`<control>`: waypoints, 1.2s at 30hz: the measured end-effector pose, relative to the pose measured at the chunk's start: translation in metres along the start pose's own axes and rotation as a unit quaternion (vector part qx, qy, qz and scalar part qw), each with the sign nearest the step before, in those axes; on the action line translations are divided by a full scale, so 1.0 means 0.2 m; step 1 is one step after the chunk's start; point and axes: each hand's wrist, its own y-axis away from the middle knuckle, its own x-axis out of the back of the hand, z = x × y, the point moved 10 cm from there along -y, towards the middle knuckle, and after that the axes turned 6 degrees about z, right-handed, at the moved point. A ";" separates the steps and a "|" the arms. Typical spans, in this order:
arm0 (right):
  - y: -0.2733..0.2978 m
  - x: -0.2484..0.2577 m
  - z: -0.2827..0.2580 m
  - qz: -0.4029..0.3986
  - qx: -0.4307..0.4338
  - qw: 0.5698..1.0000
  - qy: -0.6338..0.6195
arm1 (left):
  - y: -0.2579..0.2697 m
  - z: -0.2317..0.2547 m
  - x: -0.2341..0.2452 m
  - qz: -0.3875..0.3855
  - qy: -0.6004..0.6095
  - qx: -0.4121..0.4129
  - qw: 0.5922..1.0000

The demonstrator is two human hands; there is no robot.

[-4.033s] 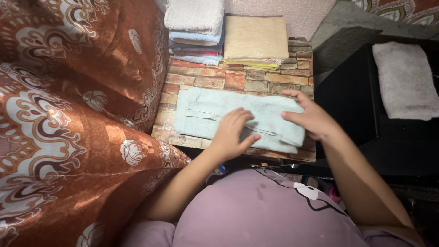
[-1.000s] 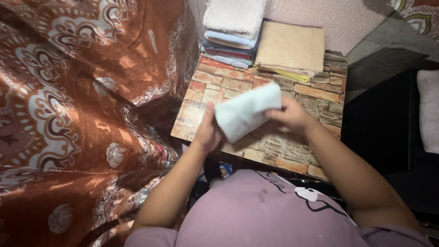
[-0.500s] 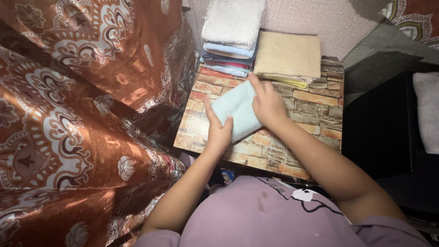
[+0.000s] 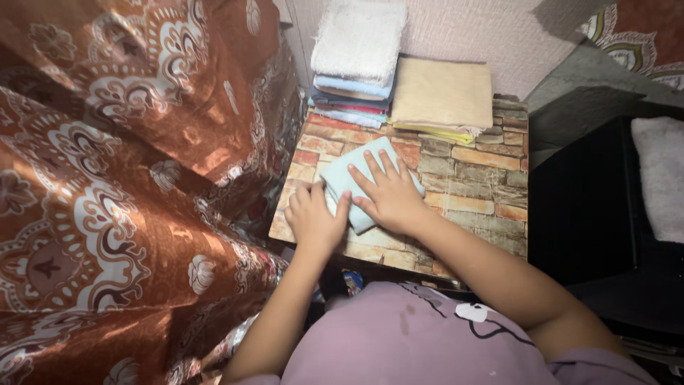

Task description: The person folds multiple towels and bed linens on a small table, smoothing and aligning each piece before stacking them neatly. The person handles light blue, white, and patterned towels, folding them into compact rectangles and placing them in a growing stack.

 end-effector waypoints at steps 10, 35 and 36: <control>0.16 0.29 0.29 0.261 -0.174 0.879 -0.360 | -0.02 0.07 -0.26 -0.124 0.489 0.102 0.857; 0.14 0.31 1.41 0.156 -0.372 0.422 -0.812 | -0.66 1.04 -0.77 -0.435 0.582 0.163 0.667; 0.10 0.32 1.43 0.162 -0.369 0.432 -0.807 | -0.69 1.07 -0.79 -0.430 0.648 0.180 0.603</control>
